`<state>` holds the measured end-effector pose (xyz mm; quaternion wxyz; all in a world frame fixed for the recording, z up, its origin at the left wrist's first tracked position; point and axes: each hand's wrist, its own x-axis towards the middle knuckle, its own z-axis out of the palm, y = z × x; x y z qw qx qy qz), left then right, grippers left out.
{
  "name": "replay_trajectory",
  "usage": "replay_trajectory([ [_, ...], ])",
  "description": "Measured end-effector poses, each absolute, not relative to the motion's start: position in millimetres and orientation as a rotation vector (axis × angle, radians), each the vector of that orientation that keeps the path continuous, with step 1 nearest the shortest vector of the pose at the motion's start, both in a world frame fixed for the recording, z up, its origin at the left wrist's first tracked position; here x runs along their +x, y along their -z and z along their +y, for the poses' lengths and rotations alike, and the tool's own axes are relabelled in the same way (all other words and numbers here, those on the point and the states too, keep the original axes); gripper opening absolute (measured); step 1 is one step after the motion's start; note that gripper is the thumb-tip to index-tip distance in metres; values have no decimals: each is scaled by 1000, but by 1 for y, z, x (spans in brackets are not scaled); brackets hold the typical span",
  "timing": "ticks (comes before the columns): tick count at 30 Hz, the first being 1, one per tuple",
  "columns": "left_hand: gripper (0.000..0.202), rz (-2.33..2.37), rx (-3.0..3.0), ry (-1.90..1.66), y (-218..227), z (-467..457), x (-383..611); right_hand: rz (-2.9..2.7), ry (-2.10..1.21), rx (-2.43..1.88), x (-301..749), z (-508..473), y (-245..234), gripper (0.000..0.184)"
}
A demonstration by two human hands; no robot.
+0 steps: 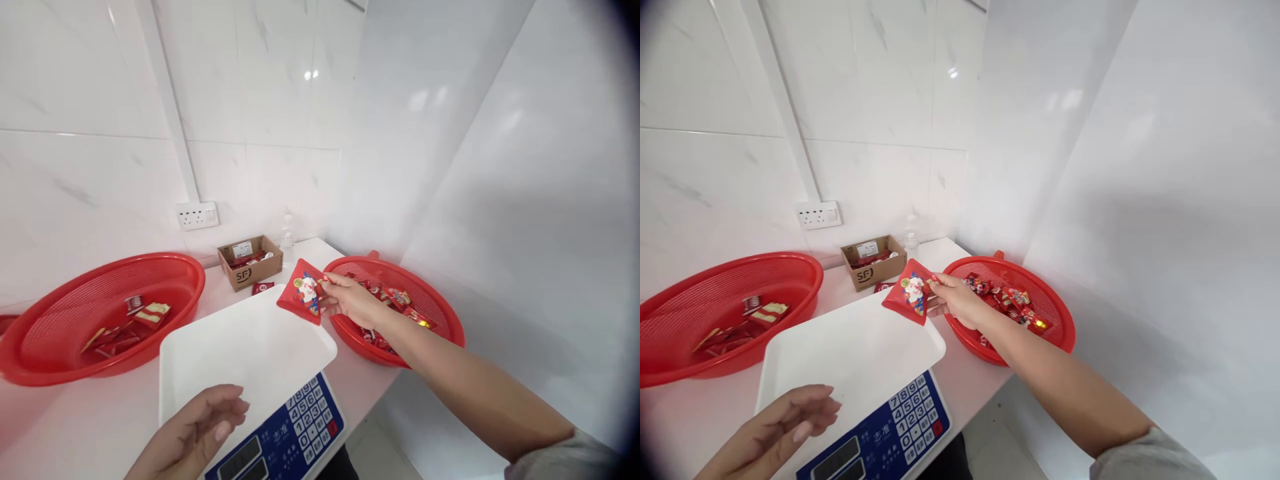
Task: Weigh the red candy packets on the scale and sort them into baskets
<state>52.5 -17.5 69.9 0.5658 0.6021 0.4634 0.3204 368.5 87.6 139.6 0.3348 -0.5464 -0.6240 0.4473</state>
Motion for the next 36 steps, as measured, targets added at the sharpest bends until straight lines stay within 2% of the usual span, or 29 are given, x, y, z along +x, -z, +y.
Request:
replay_trajectory([
  [2, 40, 1160, 1503, -733, -82, -21, 56, -1723, -1273, -1404, 352, 83, -138, 45],
  [4, 40, 1295, 1588, -747, -92, -25, 60, -1943, -1158, -1421, 341, 79, -134, 53],
  [8, 37, 1487, 1876, -716, -103, -25, 70, -2445, -655, -1264, 325, 71, -126, 48],
  [11, 40, 1396, 2205, -613, -104, -20, 78, -2648, -564, -1110, 314, 68, -121, 47],
  [14, 53, 1298, 2412, -385, -104, -12, 89, -2749, -466, -1067, 306, 70, -112, 50],
  [20, 64, 1244, 2520, -117, -100, 0, 106, -2848, -469, -1110, 306, 77, -94, 60],
  [28, 62, 1271, 2490, -5, -100, 4, 107, -2713, -454, -999, 311, 65, -97, 42],
  [32, 60, 1279, 2482, -33, -100, 2, 100, -2654, -558, -1012, 313, 58, -105, 42],
  [36, 63, 1313, 2446, -69, -102, 2, 96, -2677, -512, -998, 310, 58, -109, 42],
])
